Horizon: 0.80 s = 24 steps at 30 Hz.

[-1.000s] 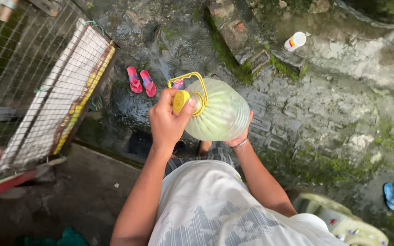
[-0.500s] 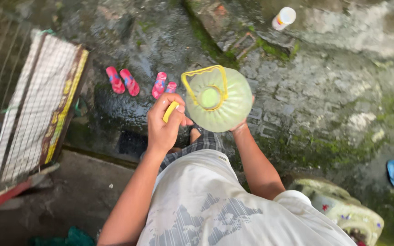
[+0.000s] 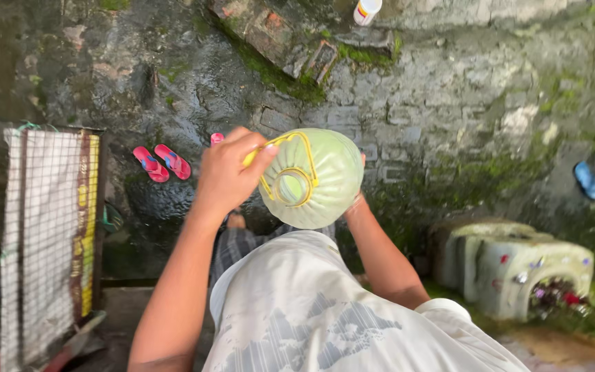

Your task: The person carries a large plastic jug of green liquid, pours a portion into a yellow bucket, fills the bucket with water from an outdoor tap, and then uses a mop to scrub the wet stone floor in an outdoor area.

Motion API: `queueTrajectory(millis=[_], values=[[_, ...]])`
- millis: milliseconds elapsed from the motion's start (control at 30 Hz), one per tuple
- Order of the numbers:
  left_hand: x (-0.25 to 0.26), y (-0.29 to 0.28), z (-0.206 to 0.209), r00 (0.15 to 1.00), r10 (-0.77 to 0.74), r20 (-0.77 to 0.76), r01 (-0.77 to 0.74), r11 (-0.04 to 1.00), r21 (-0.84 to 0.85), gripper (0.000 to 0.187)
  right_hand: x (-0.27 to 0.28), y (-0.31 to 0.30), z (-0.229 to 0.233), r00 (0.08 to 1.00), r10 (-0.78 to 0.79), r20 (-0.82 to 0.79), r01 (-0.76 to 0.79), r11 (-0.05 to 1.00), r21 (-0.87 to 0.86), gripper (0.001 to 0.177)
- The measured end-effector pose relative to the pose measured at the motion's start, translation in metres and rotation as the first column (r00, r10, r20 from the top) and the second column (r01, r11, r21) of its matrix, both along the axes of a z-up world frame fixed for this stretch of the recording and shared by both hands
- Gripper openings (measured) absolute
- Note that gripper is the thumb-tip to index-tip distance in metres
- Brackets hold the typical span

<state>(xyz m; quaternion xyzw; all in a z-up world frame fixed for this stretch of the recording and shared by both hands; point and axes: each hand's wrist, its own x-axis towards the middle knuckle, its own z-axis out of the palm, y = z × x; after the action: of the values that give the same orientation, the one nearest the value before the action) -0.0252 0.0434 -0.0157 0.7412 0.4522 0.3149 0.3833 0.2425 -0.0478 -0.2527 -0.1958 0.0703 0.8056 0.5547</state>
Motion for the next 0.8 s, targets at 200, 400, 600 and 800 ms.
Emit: queueTrajectory(millis=[200,400,600,800], values=[[0.017,0.008,-0.029,0.992,-0.104,0.075,0.115,0.979,-0.165,0.020,-0.040,-0.071,0.023,0.956,-0.288,-0.059,0.285,0.957,-0.053,0.106],[0.091,0.003,-0.048,0.939,-0.189,0.287,0.204,0.979,-0.025,0.017,-0.052,-0.145,0.040,0.868,-0.496,-0.019,0.492,0.865,-0.101,0.107],[0.209,0.001,-0.054,0.788,-0.536,0.303,0.430,0.832,0.351,0.017,0.018,-0.166,0.039,0.767,-0.642,0.001,0.642,0.766,-0.029,0.099],[0.343,0.031,-0.038,0.546,-0.824,0.152,0.703,0.550,0.451,0.030,0.131,-0.168,0.025,0.698,-0.704,0.134,0.687,0.710,0.152,0.092]])
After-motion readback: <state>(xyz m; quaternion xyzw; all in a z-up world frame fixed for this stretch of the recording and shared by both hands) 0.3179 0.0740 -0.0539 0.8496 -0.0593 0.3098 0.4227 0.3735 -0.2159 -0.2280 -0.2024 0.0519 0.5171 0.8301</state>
